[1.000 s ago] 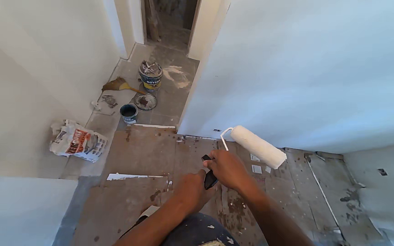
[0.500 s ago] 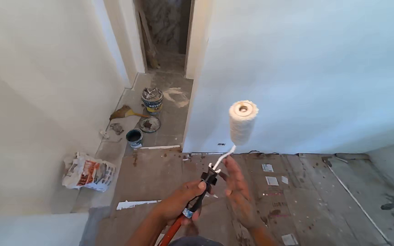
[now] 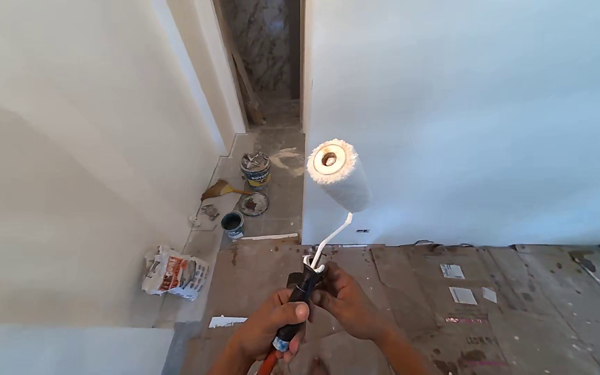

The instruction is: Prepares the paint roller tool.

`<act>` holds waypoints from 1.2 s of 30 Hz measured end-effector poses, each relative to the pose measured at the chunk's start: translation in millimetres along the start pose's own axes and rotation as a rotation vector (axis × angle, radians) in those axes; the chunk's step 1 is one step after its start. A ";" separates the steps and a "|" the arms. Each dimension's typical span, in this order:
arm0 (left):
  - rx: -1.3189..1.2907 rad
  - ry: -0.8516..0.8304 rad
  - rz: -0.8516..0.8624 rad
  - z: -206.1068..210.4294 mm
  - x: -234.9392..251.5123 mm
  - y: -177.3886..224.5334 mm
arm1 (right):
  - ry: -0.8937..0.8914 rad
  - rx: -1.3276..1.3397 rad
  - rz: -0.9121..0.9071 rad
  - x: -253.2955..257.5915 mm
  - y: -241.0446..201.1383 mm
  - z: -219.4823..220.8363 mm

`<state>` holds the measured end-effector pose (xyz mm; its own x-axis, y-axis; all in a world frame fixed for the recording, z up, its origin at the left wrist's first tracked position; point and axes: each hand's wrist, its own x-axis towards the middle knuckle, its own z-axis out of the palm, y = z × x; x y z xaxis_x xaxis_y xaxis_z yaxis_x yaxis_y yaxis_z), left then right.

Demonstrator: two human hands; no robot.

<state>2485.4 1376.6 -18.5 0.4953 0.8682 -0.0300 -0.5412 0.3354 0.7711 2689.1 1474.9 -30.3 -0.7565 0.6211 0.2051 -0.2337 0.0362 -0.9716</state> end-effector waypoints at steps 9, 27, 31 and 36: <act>0.508 0.681 0.042 32.4 8.0 3.6 | -0.100 -0.597 -0.119 -13.2 -42.5 -23.7; 1.442 1.266 0.096 52.7 48.0 -78.0 | 0.273 -0.480 0.010 -22.6 -19.6 28.0; 1.234 0.947 0.100 46.5 24.8 -80.6 | 0.302 -0.462 0.052 -29.0 -17.5 33.2; 1.216 0.971 0.107 25.3 4.7 -43.0 | 0.273 -0.512 0.014 -23.9 -10.5 30.0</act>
<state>2528.2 1357.0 -35.7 -0.3811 0.9236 0.0419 0.5486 0.1895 0.8143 2691.4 1436.2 -21.5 -0.5567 0.8010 0.2201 0.1518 0.3586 -0.9210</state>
